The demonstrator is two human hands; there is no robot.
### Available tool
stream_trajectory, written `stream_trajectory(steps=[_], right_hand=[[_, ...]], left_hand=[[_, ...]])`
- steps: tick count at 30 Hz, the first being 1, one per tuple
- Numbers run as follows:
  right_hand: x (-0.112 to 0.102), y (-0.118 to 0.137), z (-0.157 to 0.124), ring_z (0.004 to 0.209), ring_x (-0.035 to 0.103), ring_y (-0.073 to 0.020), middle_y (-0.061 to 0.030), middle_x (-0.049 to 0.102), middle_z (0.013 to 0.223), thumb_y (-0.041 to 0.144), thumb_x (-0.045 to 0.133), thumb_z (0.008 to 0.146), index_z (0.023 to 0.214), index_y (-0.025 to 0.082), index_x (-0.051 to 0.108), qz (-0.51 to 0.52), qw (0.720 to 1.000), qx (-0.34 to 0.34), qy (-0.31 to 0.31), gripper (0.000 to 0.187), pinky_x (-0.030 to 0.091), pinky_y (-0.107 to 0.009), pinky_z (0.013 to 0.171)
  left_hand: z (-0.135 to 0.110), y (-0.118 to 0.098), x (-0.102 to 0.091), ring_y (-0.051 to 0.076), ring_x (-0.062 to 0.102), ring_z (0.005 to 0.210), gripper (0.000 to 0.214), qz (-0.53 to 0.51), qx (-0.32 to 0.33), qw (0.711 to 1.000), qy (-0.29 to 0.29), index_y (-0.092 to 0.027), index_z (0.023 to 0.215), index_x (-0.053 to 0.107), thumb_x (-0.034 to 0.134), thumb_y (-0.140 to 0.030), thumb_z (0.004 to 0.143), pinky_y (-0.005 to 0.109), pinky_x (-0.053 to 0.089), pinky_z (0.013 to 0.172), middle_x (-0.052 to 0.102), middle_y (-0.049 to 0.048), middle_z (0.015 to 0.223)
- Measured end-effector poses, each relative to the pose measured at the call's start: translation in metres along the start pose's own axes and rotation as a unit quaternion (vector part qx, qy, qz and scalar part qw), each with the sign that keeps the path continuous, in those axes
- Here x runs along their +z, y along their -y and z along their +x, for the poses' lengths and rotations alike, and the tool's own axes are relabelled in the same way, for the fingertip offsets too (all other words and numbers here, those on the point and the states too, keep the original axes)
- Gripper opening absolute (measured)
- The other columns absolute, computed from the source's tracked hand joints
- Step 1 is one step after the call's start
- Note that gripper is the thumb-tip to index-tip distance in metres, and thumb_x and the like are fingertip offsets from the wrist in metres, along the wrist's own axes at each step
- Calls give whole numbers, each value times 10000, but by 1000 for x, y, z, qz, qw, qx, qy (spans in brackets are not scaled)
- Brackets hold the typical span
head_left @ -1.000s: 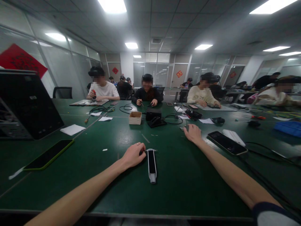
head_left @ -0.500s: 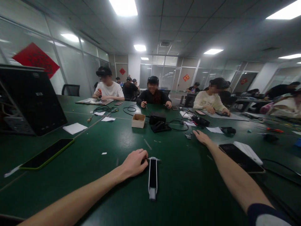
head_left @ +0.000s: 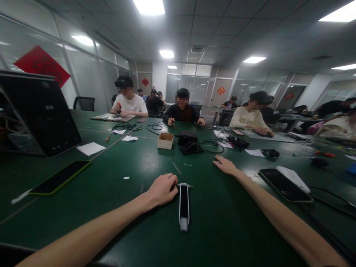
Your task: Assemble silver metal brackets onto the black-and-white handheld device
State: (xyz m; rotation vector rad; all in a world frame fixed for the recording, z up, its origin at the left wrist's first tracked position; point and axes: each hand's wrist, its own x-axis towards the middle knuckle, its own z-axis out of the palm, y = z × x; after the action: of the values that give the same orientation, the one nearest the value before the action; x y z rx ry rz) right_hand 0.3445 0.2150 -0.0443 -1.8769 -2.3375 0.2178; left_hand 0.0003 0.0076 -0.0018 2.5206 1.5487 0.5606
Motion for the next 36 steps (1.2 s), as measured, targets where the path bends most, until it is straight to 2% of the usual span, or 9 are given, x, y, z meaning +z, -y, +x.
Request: stream_trajectory(steps=[4,8,10,14,18,22,27,30,36], right_hand=[[0,38,-42,1413,263,-271,-135,284,1536,520,328,957,1469,105,329,13,999,-41,3,659,246,-414,1135],[3,83,-88,1415,256,-279,-131,292,1533,568,318,949,1461,116,354,61,995,-76,2,684,245,-453,1137],[4,104,-109,1426,228,-261,-138,300,1529,577,312,946,1451,86,370,71,992,-102,6,707,203,-419,1162],[1,127,-142,1440,180,-251,-125,245,1551,621,315,929,1486,87,296,96,986,-131,21,772,163,-403,1181],[-11,122,-152,1401,292,-264,-110,268,1546,618,354,922,1509,148,243,116,983,-144,17,759,249,-434,1148],[-22,101,-142,1281,472,-247,-131,511,1392,444,340,970,1395,125,455,118,976,-182,-36,543,345,-423,1089],[-29,79,-130,1117,583,-222,-129,641,1193,220,389,922,1177,123,623,71,962,-245,-100,359,434,-387,1003],[-32,75,-129,1053,593,-213,-116,650,1119,185,420,901,1117,135,647,40,961,-258,-95,317,457,-361,957],[-33,76,-129,974,592,-202,-96,637,1074,194,445,915,1066,178,675,6,962,-273,-22,275,467,-333,888]], left_hand=[[-1,0,0,180,544,753,69,3,-1,1000,-6,-190,832,539,475,-186,806,296,416,679,589,33,843],[-2,0,-1,187,556,772,87,2,-6,1000,0,-190,852,552,475,-189,812,296,429,686,598,39,861],[-2,-1,-2,190,560,783,91,7,-9,1000,0,-187,853,559,478,-188,811,297,433,692,602,42,866],[-4,-4,-6,188,562,794,91,12,-17,1000,-1,-183,848,564,481,-179,812,291,433,687,606,44,868],[-5,-4,-8,188,563,799,91,0,-22,1000,10,-182,855,572,490,-187,817,288,436,681,607,45,875],[-4,-2,-7,190,565,798,86,-5,-13,1000,5,-178,852,571,491,-190,820,293,439,692,606,41,860],[-4,-1,-6,191,569,799,89,-9,-12,1000,7,-177,859,579,499,-198,823,292,442,683,609,41,864],[-4,-1,-6,186,571,798,89,-14,-15,1000,10,-177,859,580,500,-200,828,291,443,683,609,41,866],[-4,0,-5,188,574,793,98,-14,-10,1000,6,-178,868,584,497,-204,830,292,445,678,613,44,868]])
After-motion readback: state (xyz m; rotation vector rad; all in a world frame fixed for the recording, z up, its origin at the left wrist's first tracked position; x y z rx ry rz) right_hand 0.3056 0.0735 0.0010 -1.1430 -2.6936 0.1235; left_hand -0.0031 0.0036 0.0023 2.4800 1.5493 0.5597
